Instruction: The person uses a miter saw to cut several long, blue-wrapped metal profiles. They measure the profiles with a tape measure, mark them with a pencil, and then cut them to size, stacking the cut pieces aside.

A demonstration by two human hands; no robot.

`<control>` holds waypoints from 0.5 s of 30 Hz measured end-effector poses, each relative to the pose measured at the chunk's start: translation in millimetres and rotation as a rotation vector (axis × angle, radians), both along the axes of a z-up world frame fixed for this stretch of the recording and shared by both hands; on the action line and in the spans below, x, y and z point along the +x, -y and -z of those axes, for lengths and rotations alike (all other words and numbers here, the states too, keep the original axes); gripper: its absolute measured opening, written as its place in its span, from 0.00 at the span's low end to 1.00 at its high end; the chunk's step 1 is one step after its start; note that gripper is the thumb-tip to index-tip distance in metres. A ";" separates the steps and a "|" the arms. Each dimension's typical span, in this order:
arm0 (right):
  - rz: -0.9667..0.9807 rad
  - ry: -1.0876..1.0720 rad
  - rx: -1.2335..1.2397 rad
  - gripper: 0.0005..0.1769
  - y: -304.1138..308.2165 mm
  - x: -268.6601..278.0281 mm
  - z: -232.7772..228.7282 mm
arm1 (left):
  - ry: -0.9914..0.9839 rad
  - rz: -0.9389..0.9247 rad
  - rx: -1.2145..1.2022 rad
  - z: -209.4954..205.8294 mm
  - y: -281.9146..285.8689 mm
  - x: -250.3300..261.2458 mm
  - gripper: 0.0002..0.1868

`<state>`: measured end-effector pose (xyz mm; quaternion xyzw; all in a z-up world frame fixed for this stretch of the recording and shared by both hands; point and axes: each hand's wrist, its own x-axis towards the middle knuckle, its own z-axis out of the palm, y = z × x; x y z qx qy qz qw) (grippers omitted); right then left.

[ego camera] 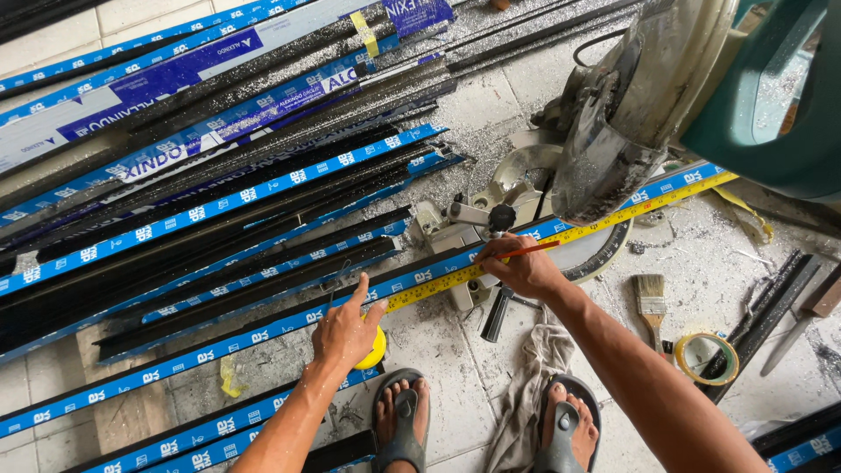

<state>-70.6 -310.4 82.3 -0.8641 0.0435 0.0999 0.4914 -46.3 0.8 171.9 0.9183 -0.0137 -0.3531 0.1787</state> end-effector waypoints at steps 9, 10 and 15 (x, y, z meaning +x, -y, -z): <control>-0.018 0.022 -0.046 0.14 1.1 1.0 7.7 | -0.020 0.015 0.010 -5.7 1.0 0.7 0.36; -0.017 0.024 -0.047 0.14 -0.4 0.8 2.6 | -0.019 0.015 0.008 -4.9 1.2 1.0 0.36; -0.019 0.027 -0.036 0.14 -0.2 1.3 5.1 | -0.021 0.008 0.008 -5.3 0.7 0.2 0.35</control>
